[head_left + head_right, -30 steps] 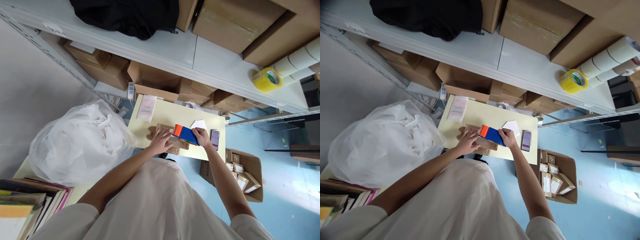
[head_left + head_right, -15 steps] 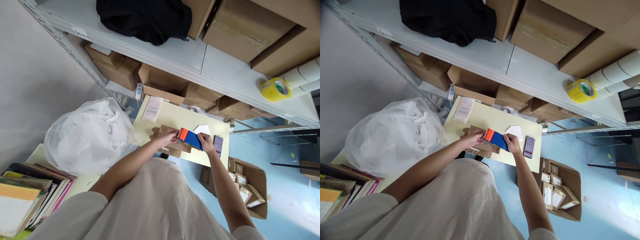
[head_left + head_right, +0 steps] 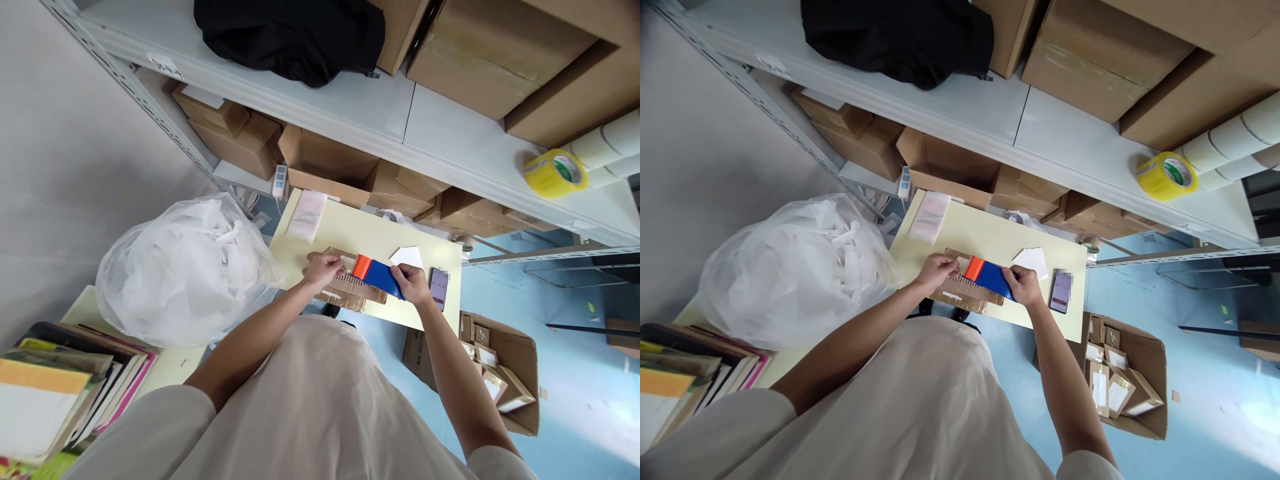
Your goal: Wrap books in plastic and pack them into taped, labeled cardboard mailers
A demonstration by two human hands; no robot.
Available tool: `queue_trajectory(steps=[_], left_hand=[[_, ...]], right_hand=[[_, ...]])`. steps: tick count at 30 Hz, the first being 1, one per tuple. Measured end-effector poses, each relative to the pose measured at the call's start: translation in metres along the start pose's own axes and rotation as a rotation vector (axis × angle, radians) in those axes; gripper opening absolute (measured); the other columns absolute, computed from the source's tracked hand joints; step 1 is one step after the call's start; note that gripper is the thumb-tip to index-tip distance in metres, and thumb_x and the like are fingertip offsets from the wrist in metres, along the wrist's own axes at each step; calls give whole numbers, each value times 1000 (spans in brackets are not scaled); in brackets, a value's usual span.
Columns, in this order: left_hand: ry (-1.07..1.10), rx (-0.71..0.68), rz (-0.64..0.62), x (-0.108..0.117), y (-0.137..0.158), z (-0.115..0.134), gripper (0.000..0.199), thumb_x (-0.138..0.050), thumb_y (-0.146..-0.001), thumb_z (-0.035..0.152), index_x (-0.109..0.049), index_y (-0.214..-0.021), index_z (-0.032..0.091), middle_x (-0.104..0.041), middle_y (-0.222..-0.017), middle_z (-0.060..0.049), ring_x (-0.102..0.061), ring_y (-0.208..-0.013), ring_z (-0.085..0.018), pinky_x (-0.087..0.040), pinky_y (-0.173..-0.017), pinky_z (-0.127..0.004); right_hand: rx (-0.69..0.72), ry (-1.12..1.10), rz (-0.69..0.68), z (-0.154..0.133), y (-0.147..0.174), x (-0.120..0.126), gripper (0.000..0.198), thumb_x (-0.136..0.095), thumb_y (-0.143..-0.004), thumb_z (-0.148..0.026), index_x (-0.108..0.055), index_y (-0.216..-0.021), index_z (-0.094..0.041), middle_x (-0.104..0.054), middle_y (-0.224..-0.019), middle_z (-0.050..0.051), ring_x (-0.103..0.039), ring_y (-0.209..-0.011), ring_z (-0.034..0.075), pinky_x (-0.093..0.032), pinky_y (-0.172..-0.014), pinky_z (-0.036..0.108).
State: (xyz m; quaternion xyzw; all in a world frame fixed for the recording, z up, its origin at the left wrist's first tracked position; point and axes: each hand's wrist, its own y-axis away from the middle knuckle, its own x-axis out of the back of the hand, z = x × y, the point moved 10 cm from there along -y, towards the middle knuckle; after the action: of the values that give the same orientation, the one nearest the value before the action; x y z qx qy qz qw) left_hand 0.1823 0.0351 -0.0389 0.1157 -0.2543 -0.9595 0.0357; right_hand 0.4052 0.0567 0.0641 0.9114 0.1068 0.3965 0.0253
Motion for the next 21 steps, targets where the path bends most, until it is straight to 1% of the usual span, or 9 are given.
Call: queue_trajectory(steps=[2, 6, 7, 9, 12, 15, 18, 21], left_hand=[[-7, -8, 46, 25, 1, -2, 17, -70, -68, 30, -66, -67, 15, -66, -61, -1, -62, -54, -12, -52, -63, -27], [-72, 16, 204, 83, -1, -6, 23, -73, -64, 36, -65, -66, 14, -67, -63, -2, -60, -53, -10, -52, -62, -26], [-86, 20, 229, 93, -3, -8, 23, -73, -64, 36, -65, -65, 14, -66, -62, -2, -59, -53, -9, -52, -62, -26], [-108, 35, 236, 105, -8, -13, 21, -72, -64, 34, -64, -63, 15, -65, -61, -2, -58, -53, -9, -52, -63, -26], [-150, 54, 227, 106, -17, -27, 19, -69, -66, 32, -63, -62, 15, -64, -60, -2, -57, -51, -10, -51, -60, -26], [-220, 42, 246, 98, -24, -42, 18, -65, -69, 31, -63, -61, 15, -63, -59, -1, -57, -52, -11, -48, -57, -25], [-305, 6, 277, 85, -28, -52, 16, -63, -71, 31, -65, -64, 16, -64, -63, -2, -61, -63, -14, -46, -61, -24], [-371, -14, 303, 75, -27, -57, 17, -62, -72, 34, -68, -74, 18, -67, -70, -3, -64, -79, -18, -46, -69, -26]], right_hand=[[40, 58, 2, -10, 1, -1, 44, -45, -86, -51, -50, -56, -18, -41, -49, -2, -35, -48, 10, -28, -47, 25], [57, 135, 0, -18, 0, -5, 46, -44, -86, -51, -44, -52, -20, -38, -46, -3, -32, -47, 10, -29, -47, 25], [54, 143, -2, -18, -1, -7, 47, -43, -86, -51, -43, -51, -20, -38, -46, -3, -32, -47, 10, -28, -47, 25], [54, 153, -2, -18, -3, -10, 47, -43, -86, -52, -43, -51, -20, -40, -46, -2, -34, -46, 10, -29, -48, 25], [63, 168, -9, -20, -6, -15, 48, -42, -86, -53, -45, -52, -20, -43, -46, -2, -35, -46, 10, -30, -48, 26], [68, 175, -12, -22, -8, -20, 48, -42, -86, -54, -48, -53, -20, -46, -46, -1, -37, -45, 10, -31, -48, 26], [68, 170, -4, -22, -7, -22, 49, -42, -86, -56, -50, -54, -19, -48, -47, 0, -39, -46, 11, -31, -48, 26], [63, 162, 5, -20, -6, -24, 49, -42, -86, -56, -49, -53, -20, -46, -46, 0, -38, -46, 11, -31, -48, 26]])
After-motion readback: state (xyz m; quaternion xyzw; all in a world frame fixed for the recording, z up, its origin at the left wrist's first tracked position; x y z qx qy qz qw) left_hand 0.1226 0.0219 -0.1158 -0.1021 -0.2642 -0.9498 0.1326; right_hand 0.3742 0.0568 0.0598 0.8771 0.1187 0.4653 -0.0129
